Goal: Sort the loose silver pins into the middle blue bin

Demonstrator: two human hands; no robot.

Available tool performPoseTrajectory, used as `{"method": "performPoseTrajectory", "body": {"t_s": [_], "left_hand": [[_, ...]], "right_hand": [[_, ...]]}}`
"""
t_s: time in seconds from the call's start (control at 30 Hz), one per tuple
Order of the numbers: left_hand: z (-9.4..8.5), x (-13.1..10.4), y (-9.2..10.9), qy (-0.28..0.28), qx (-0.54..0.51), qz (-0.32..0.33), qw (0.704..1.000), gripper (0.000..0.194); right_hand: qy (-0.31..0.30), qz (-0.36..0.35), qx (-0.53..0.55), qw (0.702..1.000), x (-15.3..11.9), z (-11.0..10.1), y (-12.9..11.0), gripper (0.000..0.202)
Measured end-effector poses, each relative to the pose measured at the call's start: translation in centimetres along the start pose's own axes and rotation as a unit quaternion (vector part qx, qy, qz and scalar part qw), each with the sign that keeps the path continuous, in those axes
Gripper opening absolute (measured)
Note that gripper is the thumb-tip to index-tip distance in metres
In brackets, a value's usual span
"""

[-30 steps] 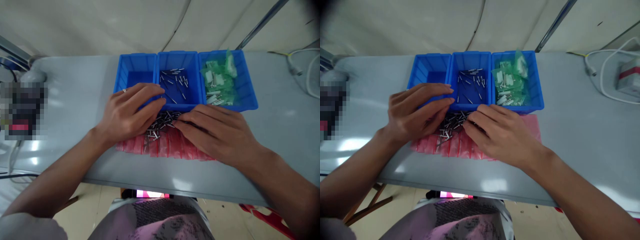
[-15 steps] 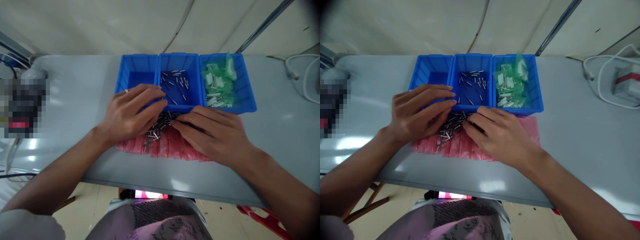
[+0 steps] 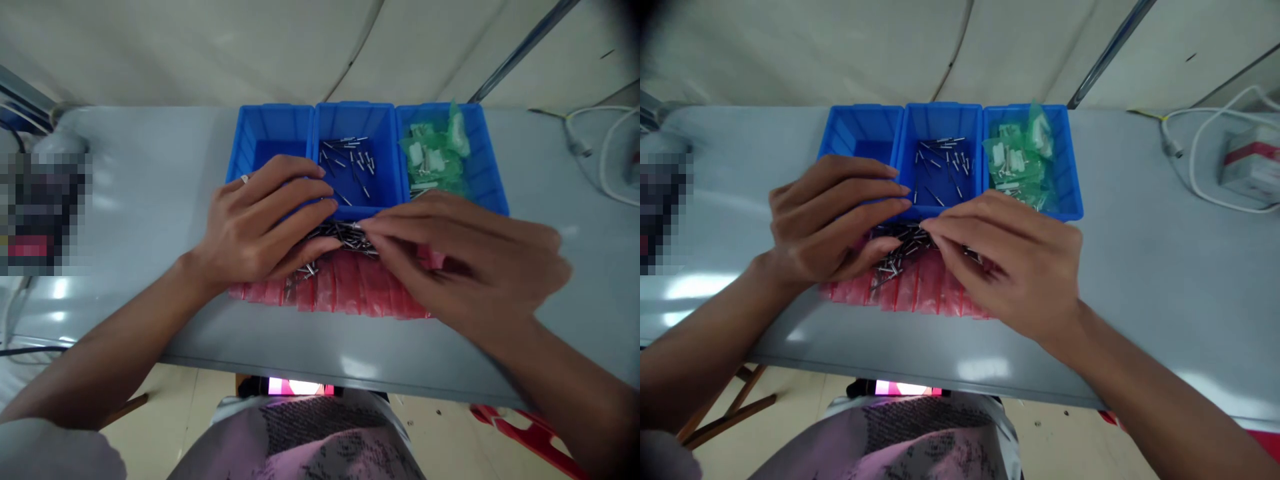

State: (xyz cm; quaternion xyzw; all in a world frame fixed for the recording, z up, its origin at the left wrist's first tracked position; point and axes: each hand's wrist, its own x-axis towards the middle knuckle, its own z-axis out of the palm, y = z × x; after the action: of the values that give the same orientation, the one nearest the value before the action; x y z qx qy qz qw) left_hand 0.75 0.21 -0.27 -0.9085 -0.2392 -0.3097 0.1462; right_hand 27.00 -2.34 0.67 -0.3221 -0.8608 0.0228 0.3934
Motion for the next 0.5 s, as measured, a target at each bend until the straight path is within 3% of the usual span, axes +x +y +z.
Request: {"method": "performPoseTrajectory", "body": {"t_s": [0.1, 0.3, 0.5], "left_hand": [[0.09, 0.02, 0.10, 0.021, 0.012, 0.015, 1.000, 0.029], [0.06, 0.30, 0.14, 0.045, 0.028, 0.027, 0.998, 0.010], [-0.30, 0.26, 0.46, 0.040, 0.005, 0.013, 0.999, 0.015]], "right_hand": [[0.041, 0.093, 0.082, 0.991, 0.24, -0.26, -0.69, 0.024], [-0.010, 0.168, 0.101, 0.981, 0.56, -0.42, -1.15, 0.018], [0.082, 0.204, 0.186, 0.958, 0.26, 0.34, -0.82, 0.015]]}}
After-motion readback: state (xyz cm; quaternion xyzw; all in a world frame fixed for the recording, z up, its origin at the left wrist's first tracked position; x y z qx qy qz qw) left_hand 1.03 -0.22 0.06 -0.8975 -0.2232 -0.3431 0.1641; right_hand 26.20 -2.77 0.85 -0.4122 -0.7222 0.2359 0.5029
